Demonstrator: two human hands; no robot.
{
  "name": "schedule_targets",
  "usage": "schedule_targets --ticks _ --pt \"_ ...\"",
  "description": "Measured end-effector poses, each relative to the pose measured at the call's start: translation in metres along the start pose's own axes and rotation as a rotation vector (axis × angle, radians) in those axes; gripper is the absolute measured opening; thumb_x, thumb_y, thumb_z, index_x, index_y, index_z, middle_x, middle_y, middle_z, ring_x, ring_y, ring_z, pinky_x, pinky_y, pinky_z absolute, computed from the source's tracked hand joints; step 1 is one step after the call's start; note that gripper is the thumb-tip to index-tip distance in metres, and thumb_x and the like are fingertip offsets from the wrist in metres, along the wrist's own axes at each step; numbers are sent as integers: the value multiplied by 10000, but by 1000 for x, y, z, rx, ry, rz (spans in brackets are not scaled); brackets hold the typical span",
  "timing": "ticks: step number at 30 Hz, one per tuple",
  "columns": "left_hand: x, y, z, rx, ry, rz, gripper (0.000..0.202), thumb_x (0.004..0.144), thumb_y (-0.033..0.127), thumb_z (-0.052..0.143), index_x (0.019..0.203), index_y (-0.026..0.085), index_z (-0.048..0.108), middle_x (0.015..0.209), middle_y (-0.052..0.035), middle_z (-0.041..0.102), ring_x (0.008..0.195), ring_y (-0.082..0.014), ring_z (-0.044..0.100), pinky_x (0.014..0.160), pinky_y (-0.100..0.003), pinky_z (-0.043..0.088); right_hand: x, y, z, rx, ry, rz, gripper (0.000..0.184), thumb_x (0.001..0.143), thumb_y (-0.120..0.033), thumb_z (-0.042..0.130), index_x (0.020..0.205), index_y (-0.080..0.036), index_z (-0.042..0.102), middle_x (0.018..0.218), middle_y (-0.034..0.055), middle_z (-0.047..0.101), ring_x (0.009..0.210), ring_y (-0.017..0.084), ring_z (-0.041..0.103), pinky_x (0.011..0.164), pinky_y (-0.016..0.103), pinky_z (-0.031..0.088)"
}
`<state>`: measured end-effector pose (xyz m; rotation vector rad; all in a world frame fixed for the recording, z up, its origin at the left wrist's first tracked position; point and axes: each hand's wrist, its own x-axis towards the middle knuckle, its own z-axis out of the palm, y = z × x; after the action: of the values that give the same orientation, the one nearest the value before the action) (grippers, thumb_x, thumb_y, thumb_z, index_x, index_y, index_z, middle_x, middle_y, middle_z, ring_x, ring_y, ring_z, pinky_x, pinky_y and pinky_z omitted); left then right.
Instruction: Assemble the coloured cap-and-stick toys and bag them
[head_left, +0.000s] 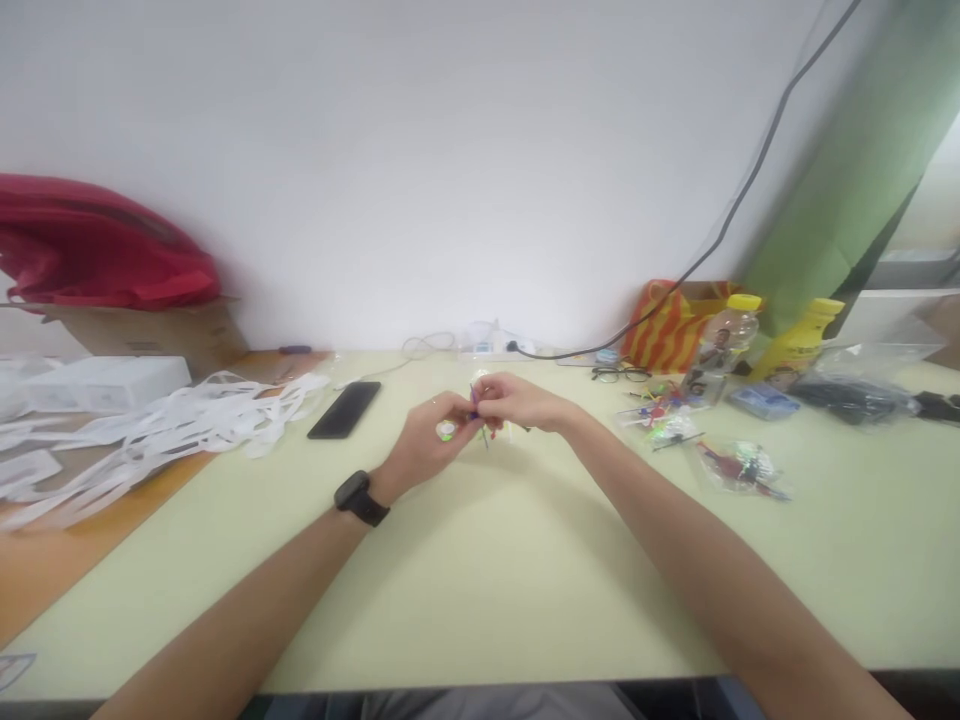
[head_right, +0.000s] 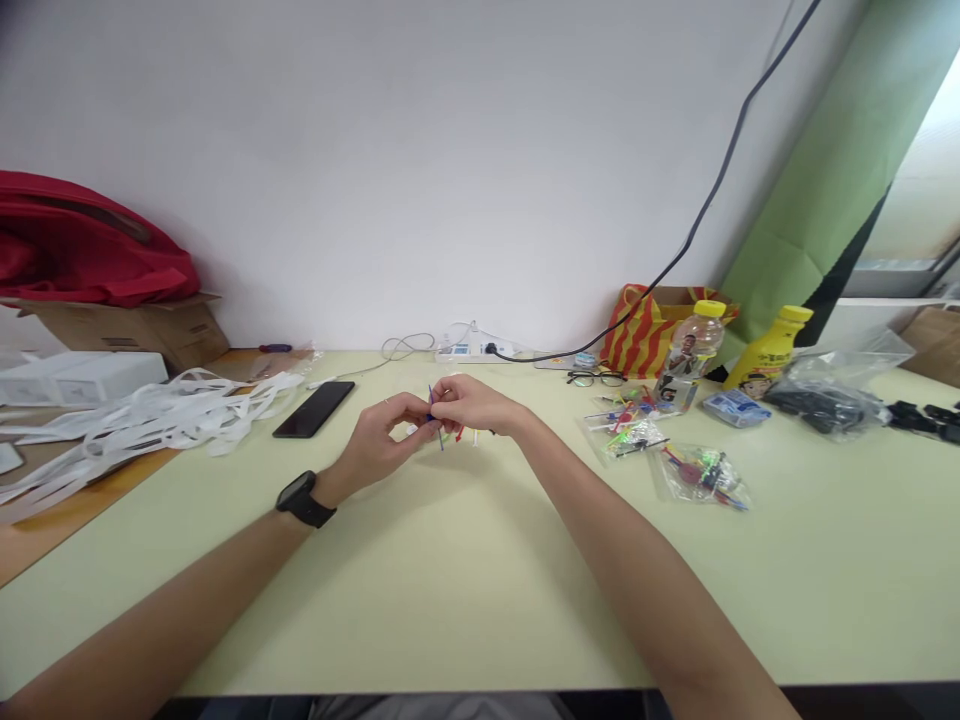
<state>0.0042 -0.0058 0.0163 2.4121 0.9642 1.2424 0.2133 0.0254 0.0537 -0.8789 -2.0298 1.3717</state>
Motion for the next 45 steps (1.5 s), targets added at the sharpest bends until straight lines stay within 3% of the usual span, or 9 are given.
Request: schedule_targets --ticks 5,11,13,16,22,28,37,41,45 --pt "-3 -4 -1 -32 -95 -16 179 934 360 698 870 200 650 825 -31 719 733 -168 677 708 -303 568 2 6 -5 -387 117 83 149 899 -272 522 875 -197 649 668 -26 544 592 130 504 505 229 370" --pt "-10 2 -2 121 -335 58 109 896 314 719 992 282 759 988 -34 747 895 -215 707 823 -351 580 8 33 -20 -626 274 215 67 840 -194 636 782 -164 651 818 70 680 776 205 605 659 277 427" --pt "-9 -2 -4 153 -342 77 83 881 295 739 953 288 779 1033 -51 743 969 -236 705 860 -375 585 11 41 -18 -653 283 236 66 850 -227 671 873 -166 684 932 94 720 853 221 644 708 277 457" --pt "-6 -14 -8 180 -329 126 43 879 275 744 908 282 776 1115 -62 753 1120 -276 670 945 -431 575 14 45 -7 -686 303 263 241 906 -341 672 1090 -185 687 1083 107 726 970 232 671 795 277 488" --pt "-6 -30 -12 296 -320 113 436 975 380 650 1391 253 618 1415 -121 642 1346 -315 560 1120 -510 480 10 45 26 -824 447 387 422 1017 -489 481 1254 -168 615 1313 230 585 1212 400 551 951 495 455" --pt "-13 -44 -9 332 -457 41 506 1075 450 459 1551 280 469 1607 -96 472 1488 -302 437 1214 -502 378 7 50 41 -880 385 335 376 1033 -510 429 1303 -298 581 1402 162 493 1288 409 445 992 599 395" --pt "-15 -45 -10 301 -542 -84 598 1095 544 328 1610 243 382 1693 -79 318 1571 -290 285 1277 -469 275 8 49 40 -796 360 254 81 936 -225 562 1011 -197 571 1246 147 515 1155 318 513 945 436 453" --pt "-15 -42 -10 292 -543 -85 609 1096 558 292 1614 248 372 1683 -67 347 1568 -285 285 1284 -461 263 12 54 35 -702 357 206 222 857 -103 602 1050 -206 565 1209 96 514 1023 224 585 818 312 488" --pt "-12 -36 -9 291 -536 -63 574 1102 533 299 1584 246 419 1655 -83 396 1543 -273 331 1270 -463 297 20 59 25 -612 382 201 267 870 -151 640 1123 -196 569 1237 93 537 794 140 603 680 260 486"
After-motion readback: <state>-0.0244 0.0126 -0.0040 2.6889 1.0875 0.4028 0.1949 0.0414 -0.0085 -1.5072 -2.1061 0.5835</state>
